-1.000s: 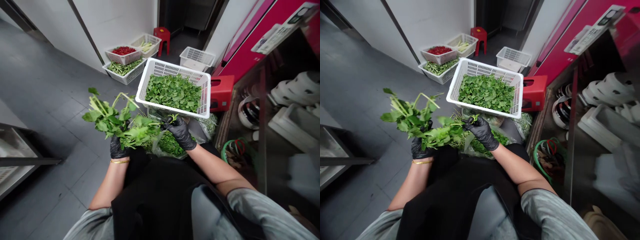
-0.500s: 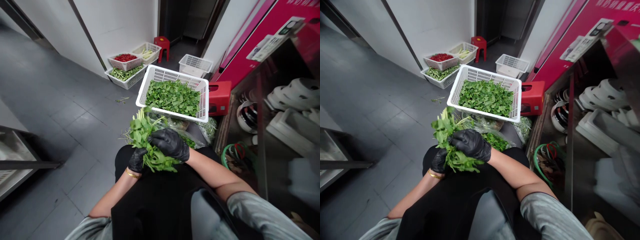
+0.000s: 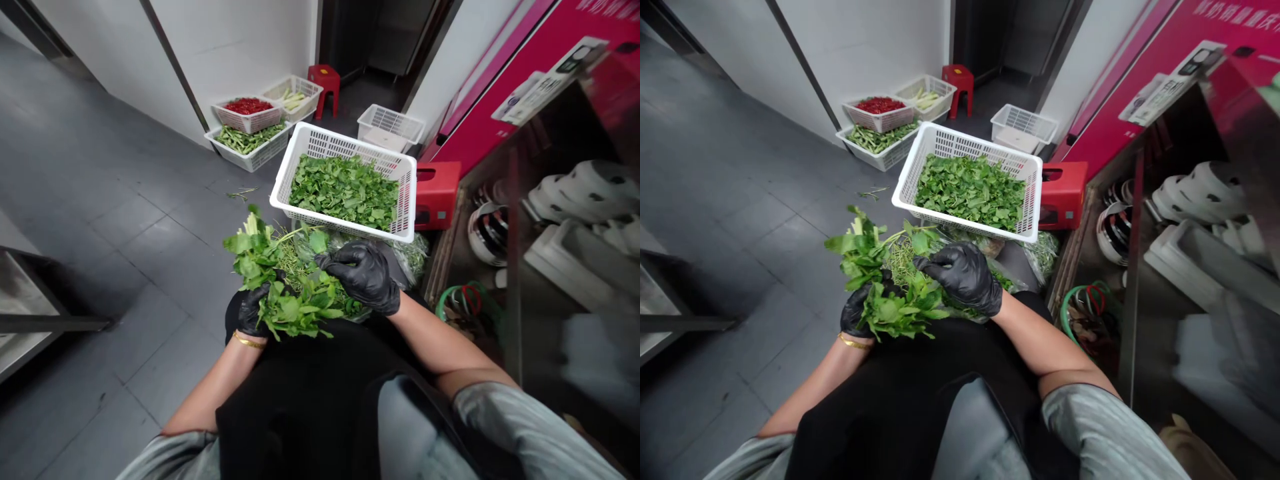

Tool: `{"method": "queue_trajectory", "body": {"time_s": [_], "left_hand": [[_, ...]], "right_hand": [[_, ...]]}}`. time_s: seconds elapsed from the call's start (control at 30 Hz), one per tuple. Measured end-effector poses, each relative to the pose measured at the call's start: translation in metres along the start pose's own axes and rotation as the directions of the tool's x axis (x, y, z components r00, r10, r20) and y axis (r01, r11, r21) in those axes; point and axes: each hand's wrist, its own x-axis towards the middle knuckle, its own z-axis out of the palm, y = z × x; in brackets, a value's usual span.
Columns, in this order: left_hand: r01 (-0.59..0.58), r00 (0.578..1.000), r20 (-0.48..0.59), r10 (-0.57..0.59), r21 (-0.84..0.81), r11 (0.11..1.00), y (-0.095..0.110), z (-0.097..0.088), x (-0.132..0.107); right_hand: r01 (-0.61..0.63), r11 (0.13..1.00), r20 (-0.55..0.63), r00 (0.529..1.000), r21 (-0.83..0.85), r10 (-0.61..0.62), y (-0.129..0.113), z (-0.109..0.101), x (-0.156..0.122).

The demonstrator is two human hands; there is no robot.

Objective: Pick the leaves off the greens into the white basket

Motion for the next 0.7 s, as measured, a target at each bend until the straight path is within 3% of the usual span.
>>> {"method": "queue_trajectory", "body": {"time_s": [0.07,0.2,0.3,0.4,0.47,0.57,0.63,0.7], "left_hand": [[-0.044,0.999,0.015,0.044,-0.021,0.999,0.002,0.0,-0.002],[-0.059,0.996,0.064,0.06,-0.013,0.998,0.004,0.003,-0.003],[-0.093,0.984,0.151,0.091,0.008,0.996,0.008,0.004,-0.003],[-0.047,0.979,0.203,0.036,0.051,0.998,0.011,0.005,-0.003],[-0.019,0.986,0.164,0.008,0.063,0.998,0.012,0.007,-0.002],[-0.036,0.996,0.086,0.031,0.058,0.998,0.011,0.013,-0.002],[-0.058,0.997,0.057,0.055,0.046,0.997,0.01,0.016,-0.002],[-0.073,0.996,0.048,0.071,0.032,0.997,0.009,0.019,-0.002]], "right_hand": [[-0.024,0.997,0.013,1.0,-0.079,0.025,-0.006,0.0,0.001],[0.197,0.97,0.041,0.98,-0.141,-0.193,-0.008,0.012,-0.004],[0.421,0.89,0.058,0.907,-0.174,-0.417,0.0,0.017,-0.012],[0.576,0.796,0.1,0.817,-0.185,-0.568,0.007,0.019,-0.016],[0.573,0.799,0.123,0.82,-0.183,-0.56,0.01,0.02,-0.016],[0.482,0.871,0.163,0.871,-0.093,-0.464,0.014,0.02,-0.017],[0.372,0.923,0.118,0.917,0.096,-0.382,0.017,0.018,-0.019],[0.204,0.909,0.005,0.975,0.364,-0.221,0.017,0.014,-0.022]]}}
